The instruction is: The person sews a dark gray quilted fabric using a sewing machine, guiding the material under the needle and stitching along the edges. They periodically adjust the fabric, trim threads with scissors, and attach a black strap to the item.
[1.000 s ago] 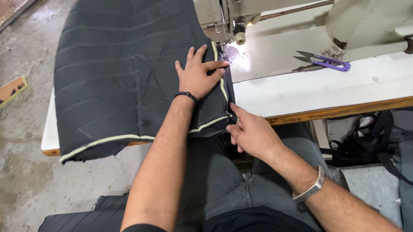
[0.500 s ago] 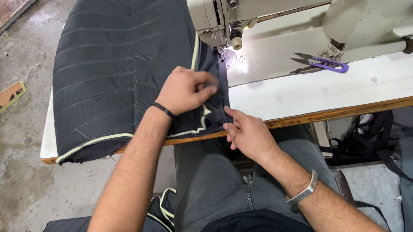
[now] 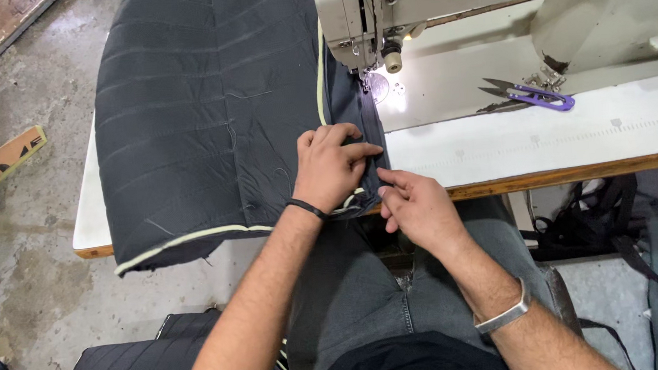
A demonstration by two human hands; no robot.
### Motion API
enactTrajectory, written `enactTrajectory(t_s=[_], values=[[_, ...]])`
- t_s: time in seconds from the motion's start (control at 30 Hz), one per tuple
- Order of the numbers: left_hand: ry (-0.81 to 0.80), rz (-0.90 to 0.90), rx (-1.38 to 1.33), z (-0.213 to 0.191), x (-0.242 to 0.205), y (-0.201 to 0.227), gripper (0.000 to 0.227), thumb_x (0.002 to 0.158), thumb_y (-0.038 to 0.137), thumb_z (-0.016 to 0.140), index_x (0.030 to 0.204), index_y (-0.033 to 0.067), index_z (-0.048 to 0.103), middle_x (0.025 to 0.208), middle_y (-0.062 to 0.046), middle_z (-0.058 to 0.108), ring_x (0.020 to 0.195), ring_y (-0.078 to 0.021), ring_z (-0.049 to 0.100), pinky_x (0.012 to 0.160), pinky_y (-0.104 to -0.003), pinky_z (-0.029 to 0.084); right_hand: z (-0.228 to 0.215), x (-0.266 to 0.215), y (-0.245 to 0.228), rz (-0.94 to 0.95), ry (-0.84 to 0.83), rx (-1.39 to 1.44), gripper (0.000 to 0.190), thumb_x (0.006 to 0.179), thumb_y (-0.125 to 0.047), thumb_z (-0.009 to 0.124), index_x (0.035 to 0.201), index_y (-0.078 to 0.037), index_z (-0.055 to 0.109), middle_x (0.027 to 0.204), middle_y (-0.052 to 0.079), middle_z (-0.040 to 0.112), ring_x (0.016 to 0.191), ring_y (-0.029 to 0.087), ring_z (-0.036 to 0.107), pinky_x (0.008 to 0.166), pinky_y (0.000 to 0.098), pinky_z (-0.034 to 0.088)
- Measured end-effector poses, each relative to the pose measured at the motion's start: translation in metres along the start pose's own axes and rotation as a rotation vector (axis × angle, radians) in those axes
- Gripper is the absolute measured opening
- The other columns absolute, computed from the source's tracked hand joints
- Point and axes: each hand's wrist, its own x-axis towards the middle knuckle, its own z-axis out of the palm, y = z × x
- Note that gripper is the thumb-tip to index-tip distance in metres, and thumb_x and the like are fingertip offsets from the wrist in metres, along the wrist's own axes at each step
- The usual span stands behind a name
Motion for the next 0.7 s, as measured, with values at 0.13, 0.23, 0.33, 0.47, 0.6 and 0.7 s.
enactTrajectory(t_s=[0.13, 0.23, 0.33, 0.47, 0.6, 0.7], values=[[-0.01, -0.046, 0.013, 0.004, -0.002, 0.005, 0.029, 0.08, 0.017, 0.069, 0.101, 0.0324, 0.083, 0.118, 0.001, 0.065, 0.114, -0.0195, 0.057, 0.103, -0.044, 0.033, -0.004, -0.007, -0.006, 0.046, 0.02, -0.13, 0.043, 0.099, -0.018, 0.056, 0.141, -0.011, 0.06, 0.07, 0.003, 0.069, 0.056, 0.01, 0.066, 0.059, 0.0254, 0.056], [-0.087, -0.03, -0.025, -0.002, 0.001, -0.005, 0.037, 0.079, 0.015, 0.065, 0.106, 0.033, 0.082, 0.12, -0.002, 0.062, 0.116, -0.0209, 0.054, 0.104, -0.044, 0.032, -0.003, -0.011, -0.016, 0.023, 0.051, -0.221, 0.042, 0.099, -0.019, 0.055, 0.14, -0.012, 0.062, 0.069, 0.006, 0.071, 0.054, 0.014, 0.067, 0.059, 0.0304, 0.057], [-0.133, -0.011, -0.043, -0.004, 0.01, -0.013, 0.042, 0.078, 0.013, 0.063, 0.11, 0.0336, 0.082, 0.119, -0.003, 0.06, 0.117, -0.0217, 0.053, 0.106, -0.045, 0.031, -0.003, -0.009, -0.028, 0.009, 0.057, -0.386, 0.041, 0.099, -0.022, 0.056, 0.139, -0.015, 0.062, 0.069, 0.009, 0.071, 0.052, 0.017, 0.067, 0.061, 0.0337, 0.058], [-0.139, -0.037, -0.033, 0.002, 0.022, -0.021, 0.041, 0.08, 0.015, 0.063, 0.11, 0.0348, 0.082, 0.117, -0.003, 0.059, 0.116, -0.0218, 0.052, 0.107, -0.044, 0.031, -0.009, 0.005, -0.039, 0.008, 0.03, -0.433, 0.041, 0.099, -0.021, 0.055, 0.139, -0.014, 0.061, 0.074, 0.007, 0.073, 0.052, 0.017, 0.069, 0.063, 0.0344, 0.058], [-0.142, -0.07, -0.036, 0.008, 0.036, -0.032, 0.042, 0.08, 0.014, 0.062, 0.109, 0.0356, 0.083, 0.116, -0.002, 0.059, 0.116, -0.0217, 0.052, 0.107, -0.043, 0.031, -0.012, 0.023, -0.044, 0.045, 0.012, -0.428, 0.042, 0.1, -0.019, 0.055, 0.141, -0.014, 0.06, 0.075, 0.008, 0.073, 0.056, 0.016, 0.069, 0.063, 0.0338, 0.059], [-0.148, -0.068, -0.037, 0.012, 0.046, -0.044, 0.042, 0.08, 0.014, 0.062, 0.109, 0.036, 0.083, 0.116, -0.003, 0.058, 0.114, -0.0219, 0.051, 0.108, -0.042, 0.03, -0.012, 0.035, -0.047, 0.036, 0.011, -0.374, 0.044, 0.099, -0.016, 0.054, 0.142, -0.013, 0.059, 0.079, 0.006, 0.074, 0.057, 0.015, 0.069, 0.062, 0.0329, 0.059]])
